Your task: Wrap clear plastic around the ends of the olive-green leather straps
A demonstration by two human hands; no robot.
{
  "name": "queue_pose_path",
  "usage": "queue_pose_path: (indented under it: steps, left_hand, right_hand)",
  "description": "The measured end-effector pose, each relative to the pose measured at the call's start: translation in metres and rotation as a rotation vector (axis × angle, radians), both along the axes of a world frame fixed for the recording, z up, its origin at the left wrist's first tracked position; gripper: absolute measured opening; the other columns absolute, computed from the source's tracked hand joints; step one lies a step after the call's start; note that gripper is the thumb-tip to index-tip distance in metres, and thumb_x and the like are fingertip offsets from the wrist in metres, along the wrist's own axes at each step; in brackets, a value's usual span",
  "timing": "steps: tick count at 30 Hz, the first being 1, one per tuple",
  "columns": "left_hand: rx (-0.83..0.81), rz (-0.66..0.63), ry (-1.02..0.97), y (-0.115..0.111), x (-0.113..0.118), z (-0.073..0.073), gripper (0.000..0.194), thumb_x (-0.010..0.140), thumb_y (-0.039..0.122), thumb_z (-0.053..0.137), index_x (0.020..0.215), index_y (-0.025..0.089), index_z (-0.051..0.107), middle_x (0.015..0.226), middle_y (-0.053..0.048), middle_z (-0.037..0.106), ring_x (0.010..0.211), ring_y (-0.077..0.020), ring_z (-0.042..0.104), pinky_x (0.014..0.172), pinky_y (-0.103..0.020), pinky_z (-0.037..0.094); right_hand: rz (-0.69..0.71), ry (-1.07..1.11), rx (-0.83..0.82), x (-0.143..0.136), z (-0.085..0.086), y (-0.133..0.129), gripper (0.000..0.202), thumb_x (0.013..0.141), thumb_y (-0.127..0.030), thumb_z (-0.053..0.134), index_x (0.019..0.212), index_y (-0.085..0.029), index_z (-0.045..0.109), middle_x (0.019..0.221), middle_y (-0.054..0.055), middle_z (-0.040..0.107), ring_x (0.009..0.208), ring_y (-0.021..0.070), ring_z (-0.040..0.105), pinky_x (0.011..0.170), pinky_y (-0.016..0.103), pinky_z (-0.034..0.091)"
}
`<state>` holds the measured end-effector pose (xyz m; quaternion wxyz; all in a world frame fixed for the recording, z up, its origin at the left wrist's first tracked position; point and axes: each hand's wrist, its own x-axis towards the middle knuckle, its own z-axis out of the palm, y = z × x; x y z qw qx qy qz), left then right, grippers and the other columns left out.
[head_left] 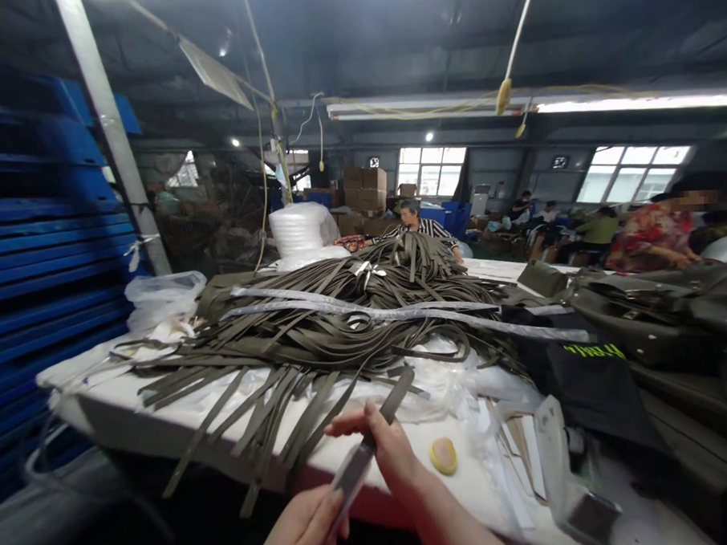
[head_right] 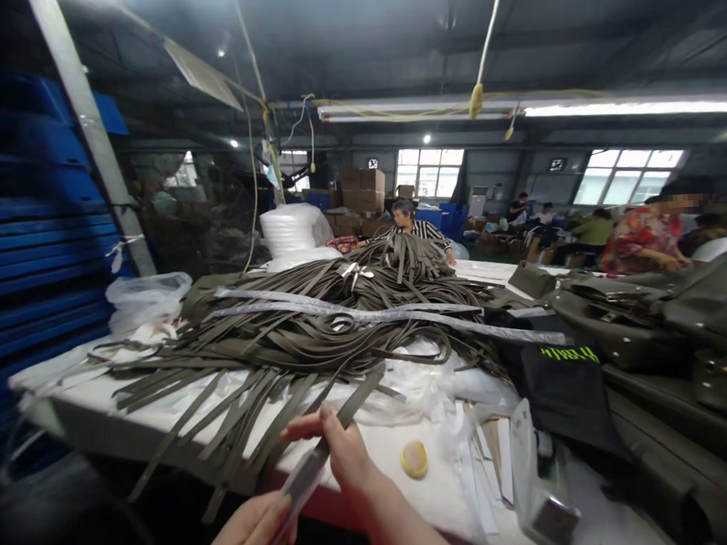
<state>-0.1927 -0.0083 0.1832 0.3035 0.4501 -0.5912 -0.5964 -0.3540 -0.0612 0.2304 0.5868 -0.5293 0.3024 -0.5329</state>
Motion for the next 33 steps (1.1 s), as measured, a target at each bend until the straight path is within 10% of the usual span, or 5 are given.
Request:
queue_pose_path:
  steps: [13,18,28,33]
  left_hand:
    - [-0.073,0.016,0.108,0.004,-0.012,0.016,0.065,0.087,0.077,0.037,0.073,0.015,0.051,0.046,0.006,0.034,0.039,-0.0061,0.029,0.038,-0.018,0.018]
    - [-0.122,-0.051,0.099,0.006,-0.009,0.026,0.059,0.088,0.072,0.043,0.077,0.014,0.052,0.047,0.007,0.035,0.04,-0.0056,0.03,0.039,-0.018,0.02]
    - [-0.181,-0.05,0.244,-0.011,-0.016,0.051,0.057,0.092,0.069,0.039,0.07,0.017,0.046,0.04,0.007,0.033,0.03,-0.0037,0.024,0.033,-0.018,0.011]
    - [-0.175,-0.044,0.232,-0.017,-0.022,0.055,0.059,0.086,0.074,0.043,0.075,0.017,0.047,0.037,0.01,0.03,0.029,-0.0035,0.021,0.033,-0.018,0.01]
  right_hand:
    - [0.093,-0.016,0.204,-0.002,-0.004,0.014,0.058,0.085,-0.069,0.051,0.093,-0.018,0.077,0.099,0.011,0.074,0.098,0.0255,0.065,0.092,0.039,0.048]
    - [0.015,-0.101,0.051,-0.028,0.024,-0.014,0.054,0.091,-0.063,0.047,0.091,-0.018,0.077,0.094,0.011,0.075,0.092,0.0245,0.067,0.096,0.043,0.046]
    - [0.299,0.23,-0.014,-0.008,0.059,0.006,0.066,0.09,-0.071,0.038,0.106,-0.019,0.075,0.103,0.01,0.074,0.102,0.0268,0.066,0.094,0.043,0.047]
    - [0.111,-0.058,0.036,-0.032,0.088,-0.027,0.064,0.083,-0.072,0.053,0.093,-0.013,0.076,0.09,0.012,0.074,0.086,0.0232,0.068,0.09,0.04,0.048]
